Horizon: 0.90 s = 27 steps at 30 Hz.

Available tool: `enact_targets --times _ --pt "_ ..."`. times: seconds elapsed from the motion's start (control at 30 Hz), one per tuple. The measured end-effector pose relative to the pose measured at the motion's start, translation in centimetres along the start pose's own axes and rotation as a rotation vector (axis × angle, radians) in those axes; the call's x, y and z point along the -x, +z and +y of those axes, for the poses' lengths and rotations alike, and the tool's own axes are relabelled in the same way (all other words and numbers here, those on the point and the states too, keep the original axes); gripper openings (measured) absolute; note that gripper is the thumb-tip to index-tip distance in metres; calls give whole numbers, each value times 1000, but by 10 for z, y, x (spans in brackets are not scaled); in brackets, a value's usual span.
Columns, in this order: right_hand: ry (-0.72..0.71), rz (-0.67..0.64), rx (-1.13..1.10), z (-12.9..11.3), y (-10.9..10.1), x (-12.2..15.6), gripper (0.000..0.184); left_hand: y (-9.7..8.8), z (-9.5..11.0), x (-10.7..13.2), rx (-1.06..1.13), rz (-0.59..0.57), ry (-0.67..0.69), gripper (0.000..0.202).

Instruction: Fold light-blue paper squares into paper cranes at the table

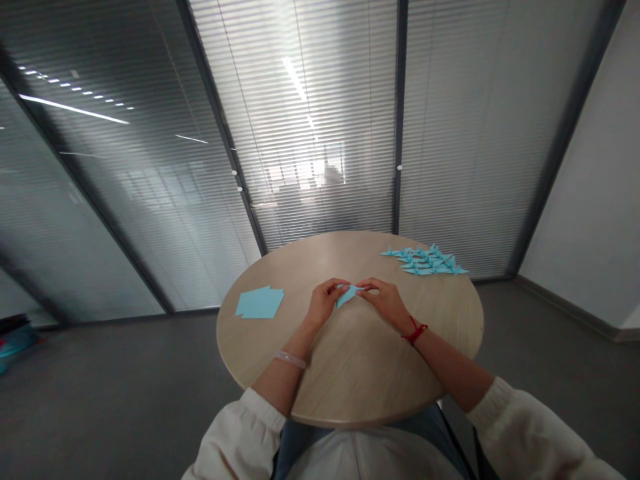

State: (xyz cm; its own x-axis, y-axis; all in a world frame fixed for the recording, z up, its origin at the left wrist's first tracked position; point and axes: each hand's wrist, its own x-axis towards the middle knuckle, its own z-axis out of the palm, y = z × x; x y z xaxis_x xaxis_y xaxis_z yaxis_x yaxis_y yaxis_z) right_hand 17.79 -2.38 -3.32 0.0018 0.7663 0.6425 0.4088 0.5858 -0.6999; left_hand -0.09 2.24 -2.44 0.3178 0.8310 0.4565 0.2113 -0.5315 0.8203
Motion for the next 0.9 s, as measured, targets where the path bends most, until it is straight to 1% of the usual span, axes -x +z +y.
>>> enact_targets --times 0.27,0.47,0.6,0.67,0.73,0.8,0.9 --pt "-31 -29 -6 2 0 0 18 1 8 3 -72 32 8 32" --pt "-17 -51 -22 4 0 0 20 0 10 3 -105 50 29 31" --pt "-6 -97 -42 7 2 0 22 0 11 5 -134 6 76 29" --pt "16 -106 -54 8 3 0 23 0 11 6 -120 -18 90 30" --pt "36 -98 -60 10 4 0 23 1 11 6 -81 -22 82 36" --pt "46 -89 -63 11 4 -1 23 2 8 5 -26 -28 50 41" --pt "64 -90 -68 13 3 -1 23 2 2 1 80 -59 -14 38"
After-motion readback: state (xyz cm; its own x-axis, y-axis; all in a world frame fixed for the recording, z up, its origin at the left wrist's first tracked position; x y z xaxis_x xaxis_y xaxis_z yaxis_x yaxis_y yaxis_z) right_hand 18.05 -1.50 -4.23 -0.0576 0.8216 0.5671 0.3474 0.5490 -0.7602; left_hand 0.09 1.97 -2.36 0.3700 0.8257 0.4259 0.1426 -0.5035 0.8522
